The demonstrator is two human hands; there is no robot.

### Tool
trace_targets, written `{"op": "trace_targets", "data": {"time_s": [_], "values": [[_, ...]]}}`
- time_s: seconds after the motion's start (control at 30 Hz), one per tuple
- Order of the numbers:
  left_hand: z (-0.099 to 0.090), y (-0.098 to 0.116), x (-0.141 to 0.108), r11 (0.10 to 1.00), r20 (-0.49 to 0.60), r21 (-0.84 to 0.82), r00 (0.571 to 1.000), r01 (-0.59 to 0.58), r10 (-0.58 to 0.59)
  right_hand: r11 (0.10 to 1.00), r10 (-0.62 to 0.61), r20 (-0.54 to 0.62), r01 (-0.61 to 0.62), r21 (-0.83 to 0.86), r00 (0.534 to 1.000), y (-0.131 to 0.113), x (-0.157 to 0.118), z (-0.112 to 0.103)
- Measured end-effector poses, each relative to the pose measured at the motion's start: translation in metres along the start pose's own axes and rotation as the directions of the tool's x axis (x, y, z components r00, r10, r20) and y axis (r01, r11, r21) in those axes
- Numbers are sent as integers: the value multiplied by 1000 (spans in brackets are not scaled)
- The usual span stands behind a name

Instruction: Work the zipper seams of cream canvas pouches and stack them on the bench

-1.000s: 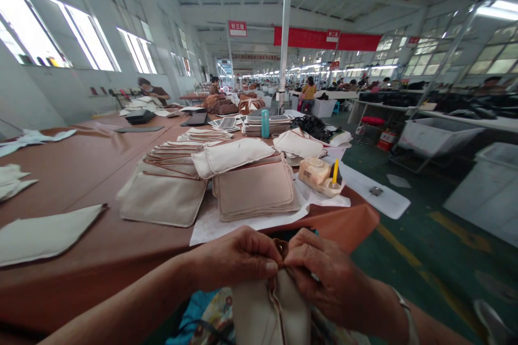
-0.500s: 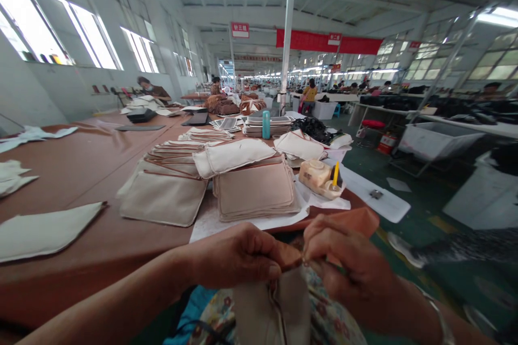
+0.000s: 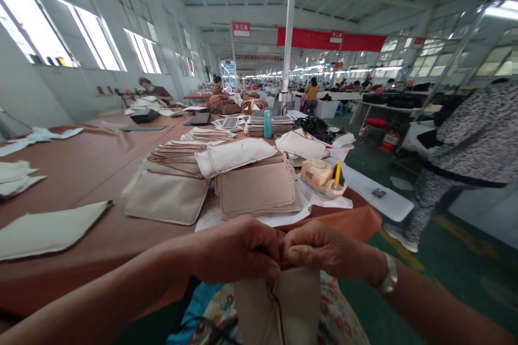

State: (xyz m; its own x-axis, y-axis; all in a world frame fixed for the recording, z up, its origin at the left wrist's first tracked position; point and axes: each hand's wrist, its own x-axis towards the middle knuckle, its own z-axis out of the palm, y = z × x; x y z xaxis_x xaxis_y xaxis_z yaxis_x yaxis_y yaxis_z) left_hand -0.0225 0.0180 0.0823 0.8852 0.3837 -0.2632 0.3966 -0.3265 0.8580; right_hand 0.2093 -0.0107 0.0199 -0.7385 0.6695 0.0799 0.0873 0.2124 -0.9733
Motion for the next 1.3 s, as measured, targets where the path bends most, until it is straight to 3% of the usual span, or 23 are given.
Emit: {"op": "trace_targets", "data": {"time_s": [0.1,0.27,0.33,0.43,0.57,0.8,0.97,1.3], "values": [[1,0,1,994,-23,105,999,40,-38,997,-26,0,26,-68,1000,-5,-1,2],[14,-4,4,972,-116,233,993,-9,37,904,-156,-104,100,-416,982,-12,-1,15],[18,-10,6,954,-171,301,984,2,52,879,-161,-146,74,-471,976,-8,-2,19],[17,-22,7,981,-202,190,979,32,8,910,-82,-205,-11,-414,975,-2,-4,20],[3,-35,1,992,-52,-115,997,46,-52,940,-28,-225,-51,-338,974,-1,-9,19],[1,-38,-3,971,-74,-236,995,47,-67,974,-17,-204,-30,-225,979,-1,-11,18],[9,-39,5,977,-39,-212,998,33,-42,994,31,-132,-44,-101,991,0,-7,16],[18,-30,13,992,-129,-117,989,51,-66,995,91,-192,-80,63,977,4,0,19]]}}
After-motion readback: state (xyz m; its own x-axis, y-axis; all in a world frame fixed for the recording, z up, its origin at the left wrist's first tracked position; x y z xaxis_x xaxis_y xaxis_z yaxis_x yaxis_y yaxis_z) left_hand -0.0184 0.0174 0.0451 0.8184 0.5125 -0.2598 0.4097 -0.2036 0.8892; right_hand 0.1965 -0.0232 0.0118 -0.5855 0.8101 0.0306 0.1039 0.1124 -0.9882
